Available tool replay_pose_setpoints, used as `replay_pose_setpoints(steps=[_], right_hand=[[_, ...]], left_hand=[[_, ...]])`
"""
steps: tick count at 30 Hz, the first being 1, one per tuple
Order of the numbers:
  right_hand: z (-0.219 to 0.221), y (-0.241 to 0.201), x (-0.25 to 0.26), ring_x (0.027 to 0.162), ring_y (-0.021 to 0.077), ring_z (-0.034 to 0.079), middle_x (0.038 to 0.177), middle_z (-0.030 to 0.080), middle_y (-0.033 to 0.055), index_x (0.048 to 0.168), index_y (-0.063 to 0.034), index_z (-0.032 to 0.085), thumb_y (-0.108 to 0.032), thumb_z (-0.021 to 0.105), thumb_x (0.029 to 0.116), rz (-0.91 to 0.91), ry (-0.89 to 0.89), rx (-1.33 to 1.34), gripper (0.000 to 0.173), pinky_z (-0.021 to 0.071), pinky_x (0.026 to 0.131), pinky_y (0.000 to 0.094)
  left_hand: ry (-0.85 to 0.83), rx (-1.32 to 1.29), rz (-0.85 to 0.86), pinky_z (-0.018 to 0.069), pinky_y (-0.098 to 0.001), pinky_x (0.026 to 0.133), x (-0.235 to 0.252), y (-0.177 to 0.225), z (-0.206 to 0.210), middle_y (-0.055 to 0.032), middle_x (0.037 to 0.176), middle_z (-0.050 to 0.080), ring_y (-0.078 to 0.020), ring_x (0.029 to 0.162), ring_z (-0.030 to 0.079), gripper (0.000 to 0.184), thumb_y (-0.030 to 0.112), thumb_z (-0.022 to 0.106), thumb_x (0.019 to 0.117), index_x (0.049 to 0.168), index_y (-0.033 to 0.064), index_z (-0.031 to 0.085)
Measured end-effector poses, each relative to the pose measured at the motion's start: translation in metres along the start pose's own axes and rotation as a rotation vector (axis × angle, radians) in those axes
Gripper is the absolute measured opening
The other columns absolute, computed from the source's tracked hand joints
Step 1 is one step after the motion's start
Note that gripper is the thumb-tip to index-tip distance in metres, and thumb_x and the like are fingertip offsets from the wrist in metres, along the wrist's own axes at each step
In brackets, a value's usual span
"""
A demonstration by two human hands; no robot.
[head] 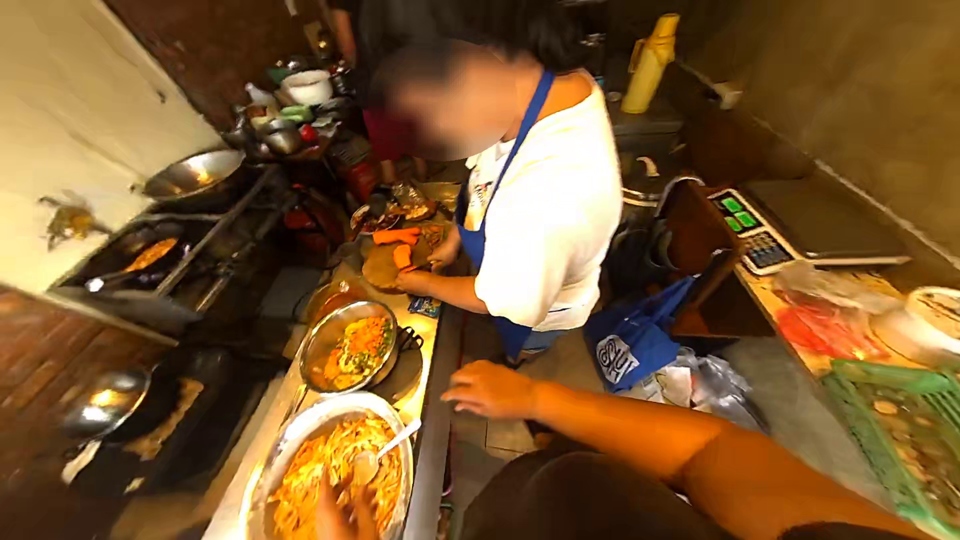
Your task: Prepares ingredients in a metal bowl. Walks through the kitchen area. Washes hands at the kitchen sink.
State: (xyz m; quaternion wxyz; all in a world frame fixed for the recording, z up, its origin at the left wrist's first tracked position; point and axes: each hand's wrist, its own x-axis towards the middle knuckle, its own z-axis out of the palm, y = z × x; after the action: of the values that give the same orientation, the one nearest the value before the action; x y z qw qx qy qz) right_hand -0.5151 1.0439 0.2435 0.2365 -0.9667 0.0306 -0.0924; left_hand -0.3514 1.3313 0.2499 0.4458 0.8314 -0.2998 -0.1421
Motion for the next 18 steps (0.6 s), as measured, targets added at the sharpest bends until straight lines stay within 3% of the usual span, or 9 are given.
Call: replay_pose_setpoints(steps=[4, 8, 12, 18], right_hand=[[-0.023, 0.064, -0.096, 0.117, 0.0388, 0.065, 0.128, 0.065, 0.0209, 0.139, -0.0135, 0.063, -0.025, 0.052, 0.1085, 0.294, -0.143, 0.073, 0.034, 0.0521, 0.102, 0.0574], [-0.054, 0.133, -0.199, 0.120, 0.0416, 0.064, 0.135, 0.062, 0.0226, 0.143, -0.0123, 0.060, -0.021, 0.053, 0.1078, 0.591, -0.280, 0.104, 0.037, 0.0512, 0.102, 0.0606], [-0.092, 0.200, -0.295, 0.121, 0.0403, 0.064, 0.132, 0.065, 0.0217, 0.138, -0.0101, 0.065, -0.021, 0.054, 0.1074, 0.762, -0.147, 0.113, 0.034, 0.0506, 0.104, 0.0596], [-0.162, 0.262, -0.429, 0.124, 0.0387, 0.063, 0.135, 0.064, 0.0205, 0.141, -0.0119, 0.062, -0.024, 0.049, 0.1094, 1.042, 0.019, 0.123, 0.036, 0.0498, 0.106, 0.0567]], left_hand=[[-0.218, 0.034, 0.162, 0.0627, -0.0411, 0.079, 0.023, 0.044, 0.076, -0.0203, 0.126, 0.064, -0.0230, 0.090, 0.072, 0.055, 0.011, 0.054, 0.1028, 0.154, -0.0019, 0.037], [-0.652, 0.196, 0.214, 0.0602, -0.0419, 0.090, 0.040, 0.102, 0.163, -0.0172, 0.133, 0.062, -0.0248, 0.104, 0.071, 0.052, 0.019, 0.052, 0.1061, 0.157, 0.0111, 0.040], [-0.884, 0.262, 0.298, 0.0560, -0.0438, 0.098, 0.055, 0.167, 0.277, -0.0170, 0.131, 0.064, -0.0265, 0.110, 0.068, 0.049, 0.022, 0.051, 0.1069, 0.155, 0.0113, 0.044], [-1.233, 0.410, 0.545, 0.0489, -0.0475, 0.109, 0.076, 0.283, 0.482, -0.0188, 0.139, 0.060, -0.0300, 0.124, 0.062, 0.051, 0.024, 0.048, 0.1081, 0.157, 0.0114, 0.041]])
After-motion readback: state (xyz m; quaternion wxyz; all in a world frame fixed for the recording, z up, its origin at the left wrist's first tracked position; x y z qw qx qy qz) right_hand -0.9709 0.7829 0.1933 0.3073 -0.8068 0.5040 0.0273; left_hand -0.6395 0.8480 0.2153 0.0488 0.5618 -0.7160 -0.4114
